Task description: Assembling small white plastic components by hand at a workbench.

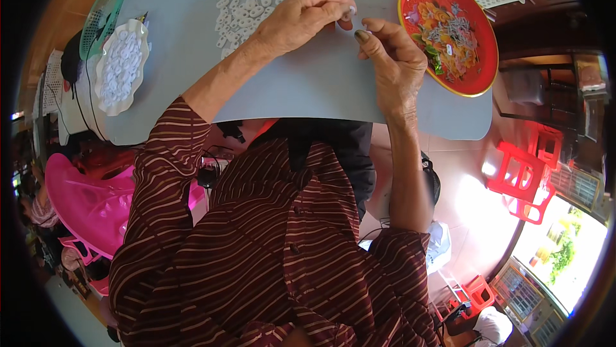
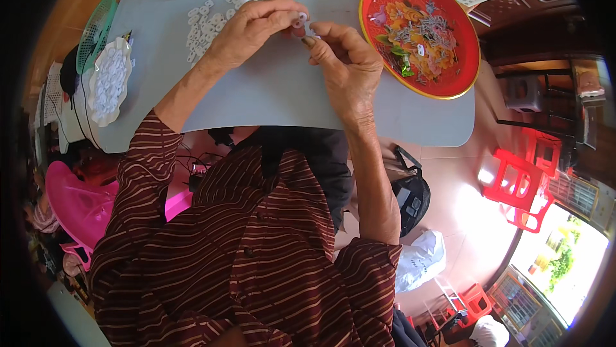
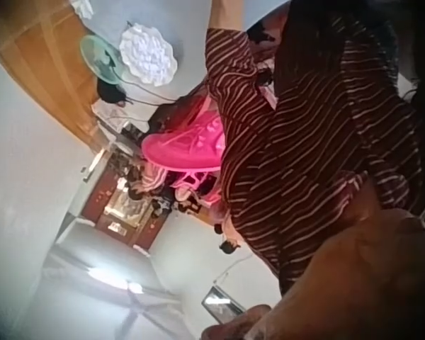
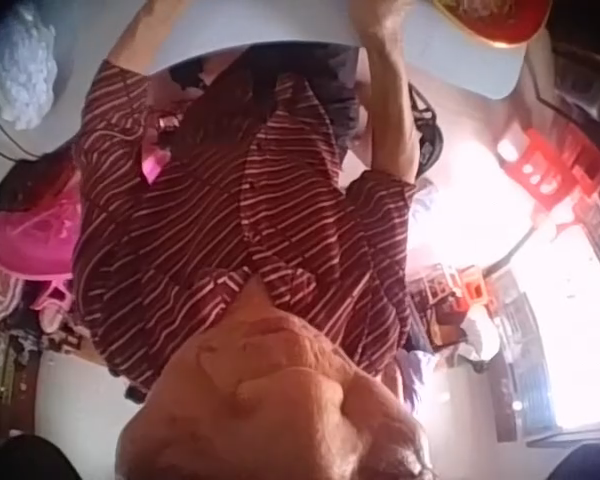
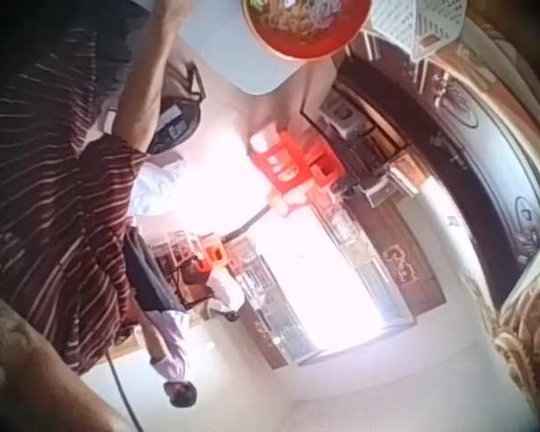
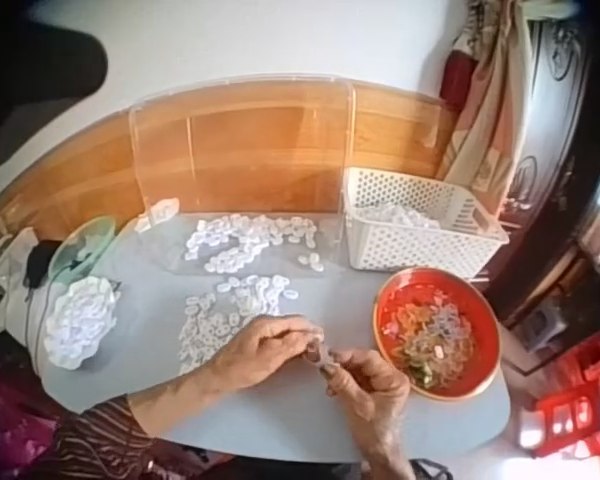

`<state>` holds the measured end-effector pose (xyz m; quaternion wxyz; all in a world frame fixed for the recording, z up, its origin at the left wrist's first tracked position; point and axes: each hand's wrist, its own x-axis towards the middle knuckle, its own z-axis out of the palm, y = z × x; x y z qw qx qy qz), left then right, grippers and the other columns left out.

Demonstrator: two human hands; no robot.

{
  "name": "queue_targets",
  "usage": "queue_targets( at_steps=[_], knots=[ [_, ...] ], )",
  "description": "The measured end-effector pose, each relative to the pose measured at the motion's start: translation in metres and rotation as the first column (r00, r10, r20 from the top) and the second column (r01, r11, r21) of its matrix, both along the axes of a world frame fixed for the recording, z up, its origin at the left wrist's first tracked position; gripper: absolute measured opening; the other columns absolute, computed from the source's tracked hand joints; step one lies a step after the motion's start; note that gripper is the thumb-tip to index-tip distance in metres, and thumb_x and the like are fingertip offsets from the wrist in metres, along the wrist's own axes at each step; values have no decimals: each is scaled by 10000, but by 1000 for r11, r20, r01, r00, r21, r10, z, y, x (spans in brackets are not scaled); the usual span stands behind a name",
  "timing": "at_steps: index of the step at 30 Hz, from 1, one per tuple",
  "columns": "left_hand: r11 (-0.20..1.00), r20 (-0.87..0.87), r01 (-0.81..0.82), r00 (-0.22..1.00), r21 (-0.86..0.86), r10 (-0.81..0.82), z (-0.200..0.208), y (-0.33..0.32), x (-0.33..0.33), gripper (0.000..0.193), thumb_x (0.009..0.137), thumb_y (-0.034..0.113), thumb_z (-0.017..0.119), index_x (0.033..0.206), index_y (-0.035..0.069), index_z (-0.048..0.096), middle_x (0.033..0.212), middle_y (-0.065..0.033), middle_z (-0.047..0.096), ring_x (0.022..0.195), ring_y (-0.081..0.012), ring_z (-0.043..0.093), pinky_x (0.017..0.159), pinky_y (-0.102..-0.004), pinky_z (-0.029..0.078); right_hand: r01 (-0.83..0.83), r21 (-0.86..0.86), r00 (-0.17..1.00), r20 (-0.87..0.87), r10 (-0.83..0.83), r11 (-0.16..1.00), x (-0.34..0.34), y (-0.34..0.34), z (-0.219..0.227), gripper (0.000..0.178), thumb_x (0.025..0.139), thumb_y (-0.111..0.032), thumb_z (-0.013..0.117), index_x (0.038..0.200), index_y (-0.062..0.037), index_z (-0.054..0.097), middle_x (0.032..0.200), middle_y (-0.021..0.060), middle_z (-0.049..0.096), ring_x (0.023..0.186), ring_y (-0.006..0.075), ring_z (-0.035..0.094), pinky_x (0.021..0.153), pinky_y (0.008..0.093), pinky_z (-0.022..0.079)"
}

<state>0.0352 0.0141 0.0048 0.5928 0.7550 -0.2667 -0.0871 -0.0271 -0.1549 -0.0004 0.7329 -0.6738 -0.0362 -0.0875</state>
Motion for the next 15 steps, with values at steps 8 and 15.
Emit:
queue_targets(
  at_steps=[8, 15],
  knots=[
    [986, -47, -83, 996, -142, 77, -1, 1, -6, 166, 919, 104, 470, 970, 14, 601, 762, -48, 635, 728, -115, 590, 686, -257, 484, -39, -20, 999, -10, 39, 999, 1, 5, 2, 173, 823, -48, 674, 979, 7, 625, 772, 16, 618, 646, 61, 540, 601, 191, 460],
    [979, 454, -100, 891, 177, 9, 18, 13, -8, 129, 879, 62, 515, 977, 0, 571, 765, -70, 552, 701, -173, 532, 681, -286, 447, 35, 12, 999, -19, -35, 999, 2, 3, -1, 167, 833, -62, 666, 982, 3, 628, 795, 11, 614, 651, 63, 525, 611, 193, 438]
  ],
)
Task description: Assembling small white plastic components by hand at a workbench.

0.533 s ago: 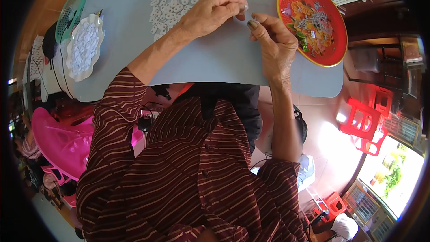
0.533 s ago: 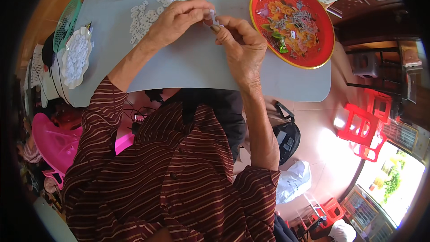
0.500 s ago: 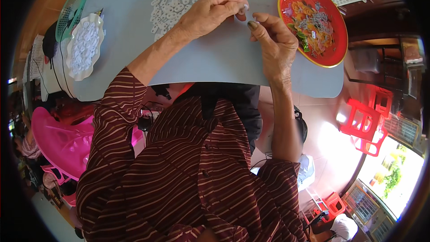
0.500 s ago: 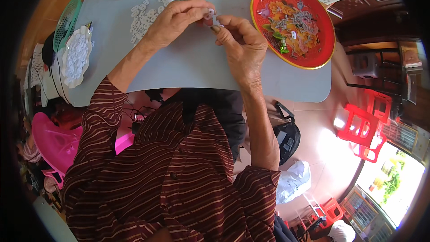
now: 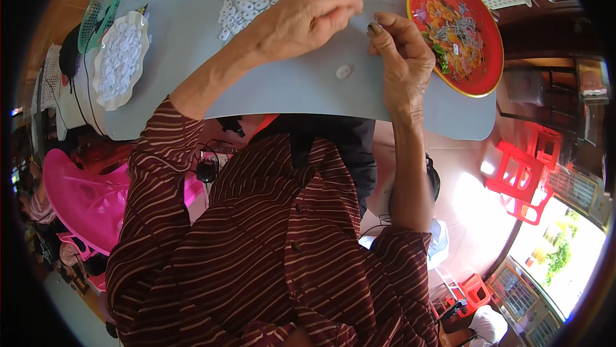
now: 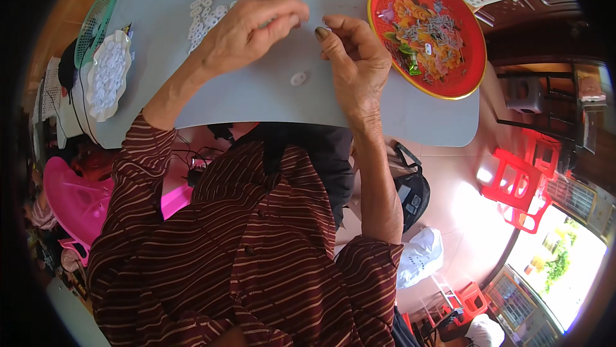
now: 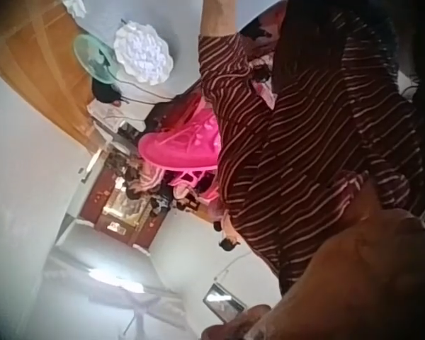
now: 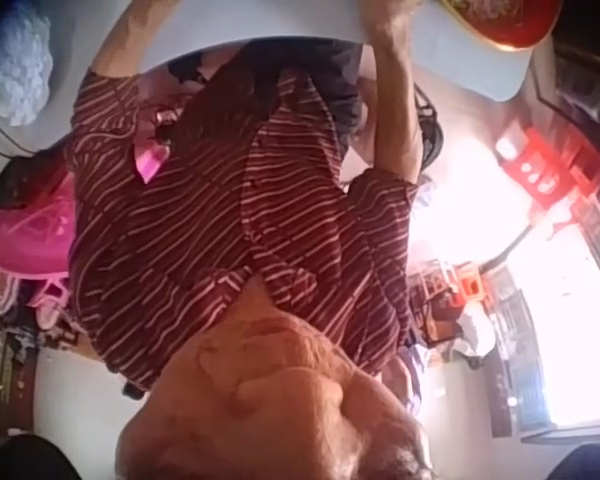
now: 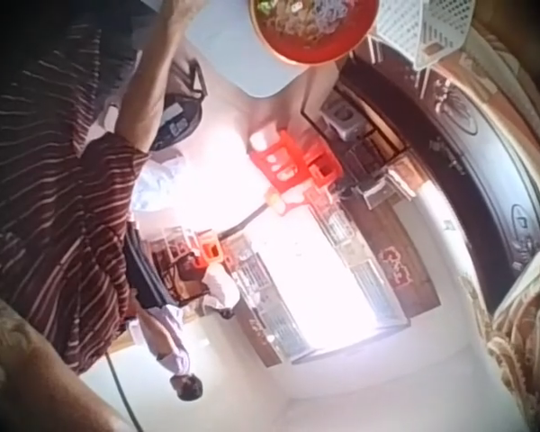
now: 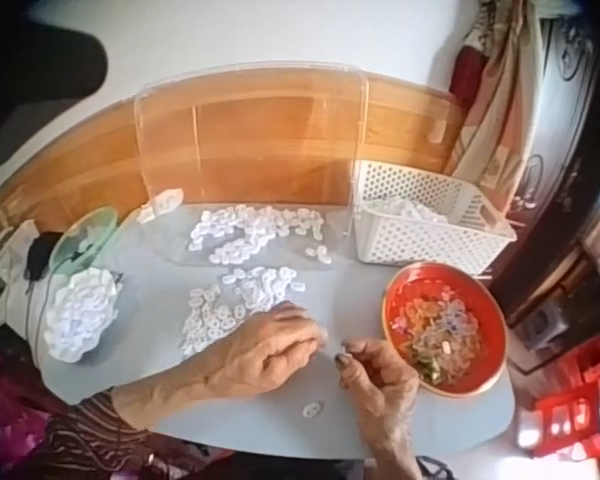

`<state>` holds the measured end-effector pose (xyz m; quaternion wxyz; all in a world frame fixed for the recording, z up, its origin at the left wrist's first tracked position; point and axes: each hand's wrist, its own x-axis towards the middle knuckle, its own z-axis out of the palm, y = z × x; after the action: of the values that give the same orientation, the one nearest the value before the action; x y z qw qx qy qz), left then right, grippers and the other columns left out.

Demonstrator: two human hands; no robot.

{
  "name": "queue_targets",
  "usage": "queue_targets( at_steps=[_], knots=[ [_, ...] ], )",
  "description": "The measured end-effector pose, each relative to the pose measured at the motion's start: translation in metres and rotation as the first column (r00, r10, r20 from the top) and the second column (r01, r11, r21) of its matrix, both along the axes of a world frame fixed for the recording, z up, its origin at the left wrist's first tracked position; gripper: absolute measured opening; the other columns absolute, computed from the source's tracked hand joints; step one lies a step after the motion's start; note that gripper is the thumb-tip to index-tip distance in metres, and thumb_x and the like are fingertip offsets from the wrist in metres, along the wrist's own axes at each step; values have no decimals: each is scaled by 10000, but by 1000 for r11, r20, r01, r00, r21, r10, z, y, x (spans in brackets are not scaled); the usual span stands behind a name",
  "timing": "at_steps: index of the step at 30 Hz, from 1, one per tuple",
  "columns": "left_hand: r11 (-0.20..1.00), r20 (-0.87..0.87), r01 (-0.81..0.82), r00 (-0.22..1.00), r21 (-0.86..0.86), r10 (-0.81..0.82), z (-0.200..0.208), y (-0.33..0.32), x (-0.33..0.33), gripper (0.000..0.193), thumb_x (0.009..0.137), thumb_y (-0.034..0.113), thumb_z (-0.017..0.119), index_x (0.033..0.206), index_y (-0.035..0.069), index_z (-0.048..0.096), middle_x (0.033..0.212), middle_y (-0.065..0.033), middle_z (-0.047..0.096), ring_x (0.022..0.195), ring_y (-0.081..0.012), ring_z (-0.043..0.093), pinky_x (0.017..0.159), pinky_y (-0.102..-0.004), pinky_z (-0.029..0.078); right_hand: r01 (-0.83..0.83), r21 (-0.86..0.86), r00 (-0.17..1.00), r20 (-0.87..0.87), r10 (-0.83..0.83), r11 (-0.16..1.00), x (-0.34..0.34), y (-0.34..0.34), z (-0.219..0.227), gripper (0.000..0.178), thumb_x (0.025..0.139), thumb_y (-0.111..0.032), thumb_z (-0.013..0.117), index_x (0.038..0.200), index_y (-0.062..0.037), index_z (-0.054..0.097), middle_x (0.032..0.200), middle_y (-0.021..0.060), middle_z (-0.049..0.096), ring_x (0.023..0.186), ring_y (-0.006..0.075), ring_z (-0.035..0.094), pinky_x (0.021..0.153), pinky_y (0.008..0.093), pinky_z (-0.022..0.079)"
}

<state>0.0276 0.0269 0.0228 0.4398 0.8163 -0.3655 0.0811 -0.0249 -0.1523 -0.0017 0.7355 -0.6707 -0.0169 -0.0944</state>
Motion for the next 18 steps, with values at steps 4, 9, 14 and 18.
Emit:
queue_targets(
  at_steps=[4, 9, 14, 18],
  knots=[
    [955, 2, 157, 987, 253, -163, 6, 6, -26, 157, 806, 41, 578, 950, -20, 567, 784, -100, 473, 795, -251, 473, 721, -345, 422, 4, -17, 1000, -14, -4, 1000, 0, -1, 1, 158, 844, -69, 657, 982, 3, 631, 793, 11, 610, 651, 68, 514, 619, 198, 426],
    [894, -70, 243, 970, 377, -234, 1, -3, -45, 235, 759, 84, 639, 958, -15, 561, 879, -114, 483, 909, -264, 456, 810, -360, 408, 7, 0, 1000, -3, -7, 1000, 0, 0, 0, 159, 837, -72, 665, 971, 7, 632, 777, 4, 609, 637, 56, 512, 595, 187, 428],
    [881, 5, 178, 980, 439, -201, -9, -9, -48, 259, 740, 50, 630, 980, -3, 547, 928, -122, 524, 955, -278, 472, 851, -366, 417, 9, -45, 1000, 20, -8, 999, -1, -1, 0, 167, 827, -80, 677, 959, 13, 634, 750, -2, 608, 621, 46, 515, 572, 182, 438],
    [928, 36, 83, 994, 362, -103, -14, -8, -36, 203, 737, 41, 610, 922, -5, 540, 870, -121, 548, 924, -271, 498, 824, -366, 429, 12, -32, 1000, -1, -12, 999, 0, 0, 1, 168, 824, -78, 679, 956, 15, 636, 739, -2, 607, 619, 46, 516, 571, 182, 438]
  ],
)
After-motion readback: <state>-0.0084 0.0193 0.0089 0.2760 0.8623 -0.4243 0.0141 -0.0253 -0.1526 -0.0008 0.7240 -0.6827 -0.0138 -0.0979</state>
